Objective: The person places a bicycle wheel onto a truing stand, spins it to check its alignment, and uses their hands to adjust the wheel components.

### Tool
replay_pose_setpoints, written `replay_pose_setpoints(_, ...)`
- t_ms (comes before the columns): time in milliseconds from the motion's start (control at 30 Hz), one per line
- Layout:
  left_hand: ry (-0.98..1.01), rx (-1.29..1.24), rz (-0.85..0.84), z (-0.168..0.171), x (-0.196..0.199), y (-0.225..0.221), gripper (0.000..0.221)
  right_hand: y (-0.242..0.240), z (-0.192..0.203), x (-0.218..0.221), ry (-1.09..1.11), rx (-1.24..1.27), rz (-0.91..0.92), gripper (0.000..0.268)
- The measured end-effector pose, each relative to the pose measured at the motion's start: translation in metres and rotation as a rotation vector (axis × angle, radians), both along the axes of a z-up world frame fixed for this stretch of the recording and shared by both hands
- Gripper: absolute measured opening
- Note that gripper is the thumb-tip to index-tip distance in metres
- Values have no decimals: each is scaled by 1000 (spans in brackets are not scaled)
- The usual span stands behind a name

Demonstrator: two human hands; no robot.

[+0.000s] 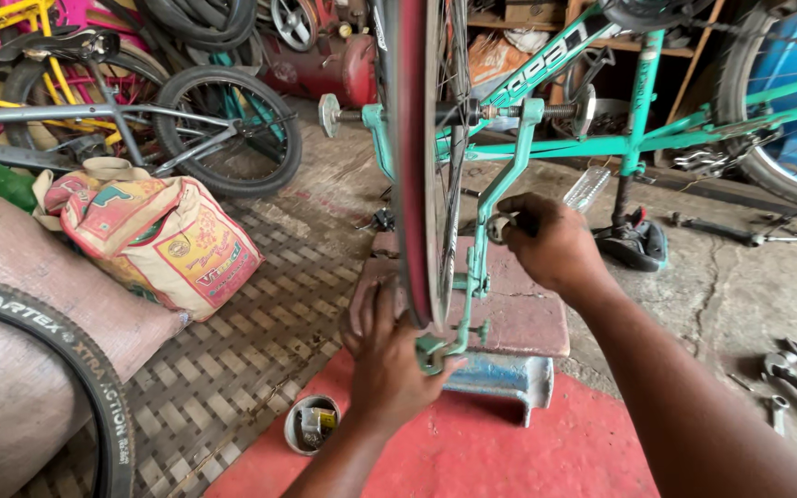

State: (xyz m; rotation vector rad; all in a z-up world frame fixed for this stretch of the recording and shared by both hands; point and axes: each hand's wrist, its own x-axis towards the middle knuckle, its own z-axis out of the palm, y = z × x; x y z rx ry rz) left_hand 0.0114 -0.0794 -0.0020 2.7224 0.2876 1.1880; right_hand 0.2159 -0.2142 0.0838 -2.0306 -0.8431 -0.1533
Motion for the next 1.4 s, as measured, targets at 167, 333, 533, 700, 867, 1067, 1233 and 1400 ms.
replay_pose_setpoints(167, 137, 15, -72, -3, -20, 69, 64, 26, -12, -3, 69, 29, 150, 33)
replay_pose_setpoints(333, 238, -103, -111, -15, -26, 126, 90, 73, -23, -18, 248, 170, 381, 32)
replay_pose_setpoints(533, 351, -157, -141, 0, -34, 138, 114, 115, -36, -43, 510, 162, 551, 31)
replay_pose_setpoints(700, 312, -289, -198, 29, -44, 144, 96, 119, -48, -27, 575, -40, 473, 36)
replay_pose_setpoints(867, 195, -272, -157, 43, -43, 138, 52, 121, -52, -19, 705, 39, 360, 38)
replay_pose_setpoints(1067, 146, -423, -124, 33, -43, 157, 15, 121, -61, -31, 841, 127, 295, 37)
replay_pose_setpoints(1233, -54, -747, -74, 50, -27, 148, 23, 120, -48, -42, 810, 323, 406, 31)
replay_pose_setpoints(1400, -604, -577, -132, 109, -42, 127, 16, 113, -33, -54, 677, 506, 554, 20)
